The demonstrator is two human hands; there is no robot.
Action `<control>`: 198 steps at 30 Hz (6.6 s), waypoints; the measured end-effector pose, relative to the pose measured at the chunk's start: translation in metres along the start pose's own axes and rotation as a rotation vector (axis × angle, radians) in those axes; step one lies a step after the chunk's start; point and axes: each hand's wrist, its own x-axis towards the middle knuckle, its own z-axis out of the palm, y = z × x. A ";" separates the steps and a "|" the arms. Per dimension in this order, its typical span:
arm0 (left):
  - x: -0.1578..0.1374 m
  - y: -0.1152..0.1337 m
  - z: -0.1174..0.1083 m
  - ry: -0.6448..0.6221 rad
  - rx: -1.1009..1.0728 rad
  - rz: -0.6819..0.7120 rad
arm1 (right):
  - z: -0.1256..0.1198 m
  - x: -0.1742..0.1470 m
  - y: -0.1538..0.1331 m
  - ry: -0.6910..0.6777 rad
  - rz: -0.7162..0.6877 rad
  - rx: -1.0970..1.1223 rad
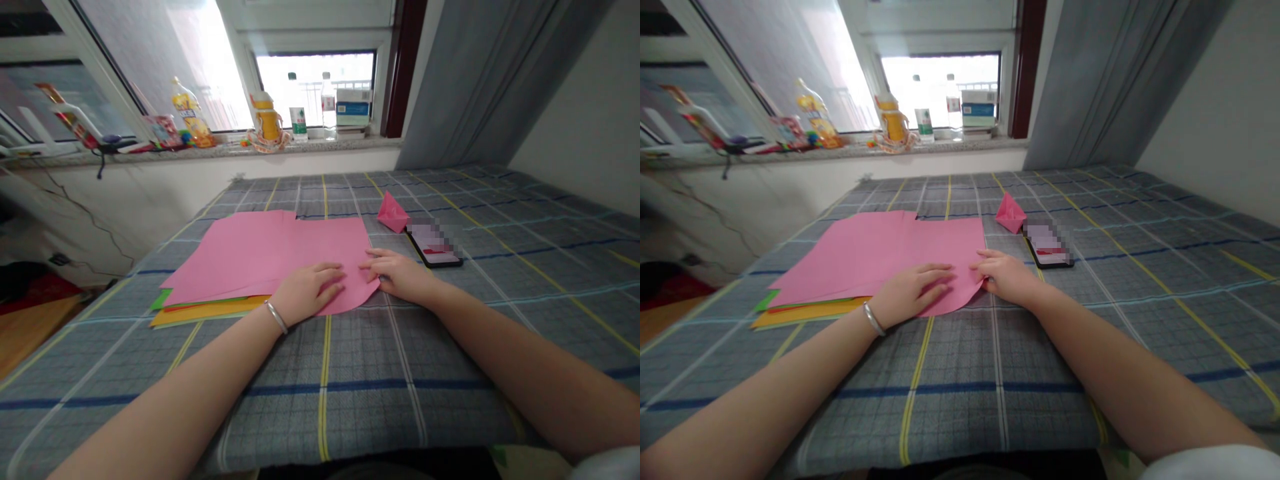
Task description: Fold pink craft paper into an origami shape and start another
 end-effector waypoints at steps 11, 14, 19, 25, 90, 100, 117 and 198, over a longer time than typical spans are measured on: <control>-0.003 -0.025 0.004 -0.056 0.205 -0.136 | -0.021 -0.031 0.017 -0.138 0.027 0.145; -0.004 -0.025 0.005 -0.071 0.234 -0.179 | -0.022 -0.033 0.018 -0.133 0.039 0.144; -0.004 -0.026 0.005 -0.079 0.196 -0.166 | -0.015 -0.029 0.021 -0.080 0.070 0.107; -0.004 -0.028 0.002 -0.071 0.139 -0.195 | -0.015 -0.029 0.030 -0.138 0.113 0.144; -0.002 -0.024 -0.012 0.017 -0.453 -0.420 | -0.040 -0.040 0.026 -0.098 0.640 0.331; 0.003 -0.012 -0.004 0.196 -0.443 -0.599 | -0.031 -0.035 0.024 -0.126 0.774 0.301; 0.003 -0.002 0.001 0.075 -0.086 -0.458 | -0.020 -0.020 0.016 -0.117 0.805 -0.151; 0.014 -0.034 0.015 0.476 -0.914 -0.636 | -0.005 -0.013 0.024 0.456 0.779 0.874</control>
